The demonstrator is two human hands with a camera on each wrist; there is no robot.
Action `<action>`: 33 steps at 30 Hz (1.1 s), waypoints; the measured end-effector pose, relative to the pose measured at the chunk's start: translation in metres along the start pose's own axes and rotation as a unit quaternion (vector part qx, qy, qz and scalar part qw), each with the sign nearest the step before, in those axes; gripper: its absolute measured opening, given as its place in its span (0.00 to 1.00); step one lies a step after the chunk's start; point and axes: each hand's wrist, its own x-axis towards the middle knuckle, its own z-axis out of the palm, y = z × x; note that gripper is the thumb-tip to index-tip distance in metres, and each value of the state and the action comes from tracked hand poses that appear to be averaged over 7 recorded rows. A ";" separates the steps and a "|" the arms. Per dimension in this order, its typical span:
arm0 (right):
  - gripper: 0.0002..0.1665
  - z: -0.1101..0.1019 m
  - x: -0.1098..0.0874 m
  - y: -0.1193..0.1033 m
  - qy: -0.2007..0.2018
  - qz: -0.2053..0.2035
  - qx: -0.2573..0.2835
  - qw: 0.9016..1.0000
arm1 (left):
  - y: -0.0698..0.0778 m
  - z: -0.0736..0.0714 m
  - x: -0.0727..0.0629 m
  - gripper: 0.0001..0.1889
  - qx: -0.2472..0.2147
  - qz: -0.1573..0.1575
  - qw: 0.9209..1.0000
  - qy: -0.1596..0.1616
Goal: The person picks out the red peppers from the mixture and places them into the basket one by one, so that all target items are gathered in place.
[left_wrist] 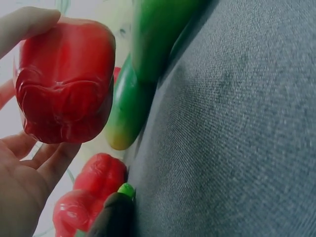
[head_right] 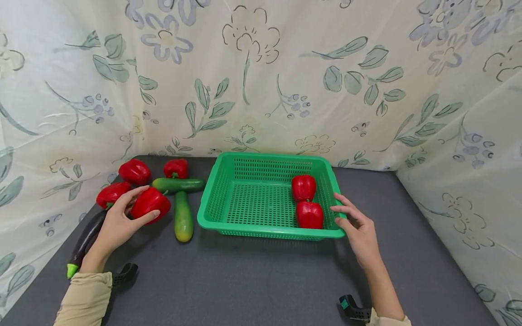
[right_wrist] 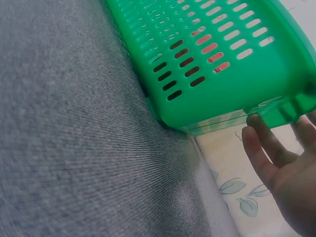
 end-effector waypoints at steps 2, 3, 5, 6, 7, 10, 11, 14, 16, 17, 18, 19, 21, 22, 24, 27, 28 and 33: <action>0.16 0.000 0.000 0.000 0.000 0.000 -0.003 1.000 | 0.002 0.000 0.000 0.39 0.000 0.000 1.000 0.003; 0.16 0.000 0.000 0.000 0.001 0.000 -0.003 1.000 | 0.003 0.001 0.000 0.39 0.000 0.000 1.000 0.004; 0.16 0.000 0.000 0.000 0.000 0.001 -0.004 1.000 | 0.006 0.001 0.000 0.40 -0.001 0.000 1.000 0.005; 0.16 0.000 0.000 0.000 -0.001 0.002 -0.003 1.000 | 0.007 0.001 0.000 0.40 -0.002 0.000 1.000 0.006; 0.16 0.000 0.000 0.000 -0.001 0.002 -0.002 1.000 | 0.008 0.001 0.000 0.40 -0.003 0.002 1.000 0.007; 0.16 0.000 0.000 -0.001 0.000 0.001 0.000 1.000 | 0.012 0.002 0.000 0.40 -0.007 0.007 1.000 0.009; 0.16 0.000 0.000 -0.001 0.000 0.000 0.000 1.000 | 0.013 0.003 0.001 0.40 -0.009 0.010 1.000 0.010; 0.16 -0.001 0.001 -0.001 0.000 -0.003 0.002 1.000 | 0.015 0.003 0.001 0.40 -0.013 0.016 1.000 0.014; 0.16 -0.001 0.001 -0.001 -0.001 -0.004 0.003 1.000 | 0.017 0.003 0.001 0.40 -0.015 0.018 1.000 0.014; 0.16 -0.001 0.001 -0.001 -0.001 -0.004 0.003 1.000 | 0.017 0.004 0.001 0.40 -0.017 0.020 1.000 0.014; 0.16 -0.001 0.001 -0.001 -0.002 -0.004 0.004 1.000 | 0.018 0.004 0.001 0.40 -0.019 0.021 1.000 0.013; 0.16 -0.001 0.001 -0.001 -0.001 -0.005 0.003 1.000 | 0.018 0.005 0.001 0.41 -0.021 0.024 0.999 0.013; 0.16 -0.001 0.001 -0.001 -0.001 -0.005 0.002 1.000 | 0.019 0.006 0.001 0.41 -0.025 0.027 0.999 0.012; 0.16 -0.002 0.000 -0.001 -0.001 -0.005 0.002 1.000 | 0.020 0.006 0.000 0.41 -0.026 0.028 0.999 0.012; 0.16 -0.002 0.000 -0.001 -0.002 -0.005 0.004 1.000 | 0.021 0.007 0.000 0.41 -0.025 0.028 0.999 0.013; 0.16 -0.002 0.000 -0.001 -0.003 -0.005 0.006 1.000 | 0.022 0.009 -0.001 0.41 -0.022 0.028 0.999 0.016; 0.16 -0.002 0.000 -0.001 -0.003 -0.005 0.006 1.000 | 0.022 0.009 -0.001 0.40 -0.021 0.027 0.999 0.017; 0.16 -0.002 0.001 -0.002 0.000 -0.003 -0.003 1.000 | 0.025 0.010 -0.001 0.42 -0.024 0.033 0.999 0.024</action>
